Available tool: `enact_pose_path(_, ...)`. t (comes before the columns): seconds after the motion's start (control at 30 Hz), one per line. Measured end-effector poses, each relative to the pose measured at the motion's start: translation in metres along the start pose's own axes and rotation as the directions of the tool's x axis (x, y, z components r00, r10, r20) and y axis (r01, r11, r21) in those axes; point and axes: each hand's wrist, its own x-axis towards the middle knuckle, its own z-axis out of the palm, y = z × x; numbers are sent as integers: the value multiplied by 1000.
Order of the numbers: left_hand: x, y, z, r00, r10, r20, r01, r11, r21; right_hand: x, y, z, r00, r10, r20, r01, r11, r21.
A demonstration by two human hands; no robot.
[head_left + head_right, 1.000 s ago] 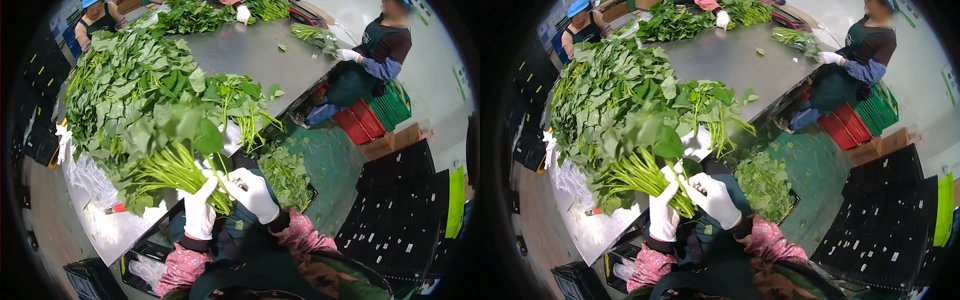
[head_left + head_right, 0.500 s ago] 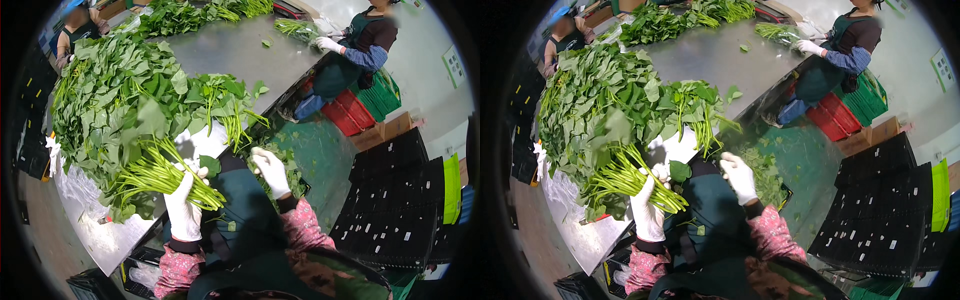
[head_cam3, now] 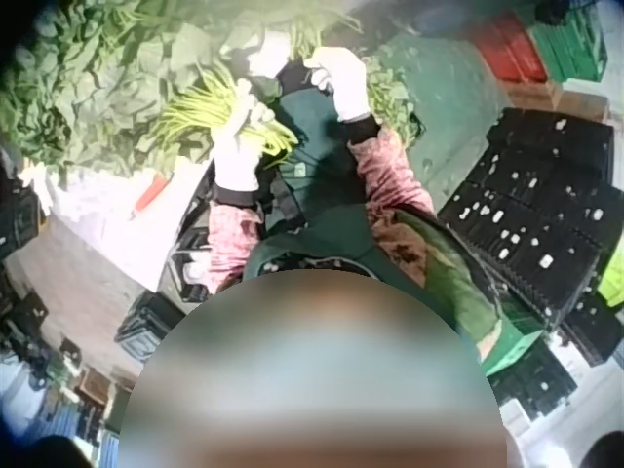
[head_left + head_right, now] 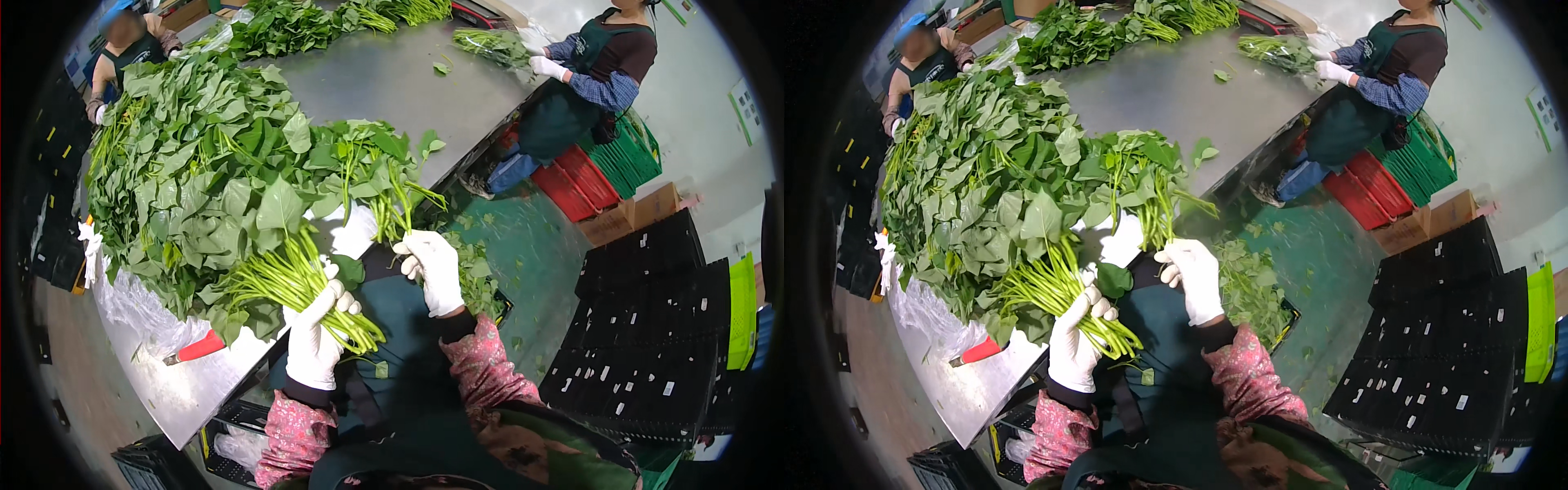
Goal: The recorder is sorting and bunching green leafy vegetables on a metal table, using a knife to trim stems.
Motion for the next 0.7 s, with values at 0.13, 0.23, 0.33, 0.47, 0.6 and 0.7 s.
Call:
enact_pose_path(0.13, 14, -4, 8, 989, 77, -128, -79, 997, -3, -22, -15, 24, 979, -164, 118, 179, 975, -129)
enact_pose_path(0.23, 31, -8, 15, 985, 93, -145, -57, 971, 234, -30, -8, 24, 962, -186, 202, 240, 929, -284)
enact_pose_path(0.33, 57, -14, 10, 984, 125, -128, -73, 933, 353, -35, 1, 23, 948, -198, 250, 286, 876, -388)
enact_pose_path(0.47, 82, -17, -6, 990, 129, -60, -97, 921, 378, -36, 1, 20, 947, -141, 290, 253, 882, -398)
enact_pose_path(0.6, 95, -10, -5, 992, -72, -102, 106, 917, 386, -27, -5, 13, 931, -61, 360, 211, 895, -394)
enact_pose_path(0.7, 92, 1, -7, 991, -80, -110, 119, 898, 423, -4, 0, 7, 857, 68, 510, 80, 962, -262)
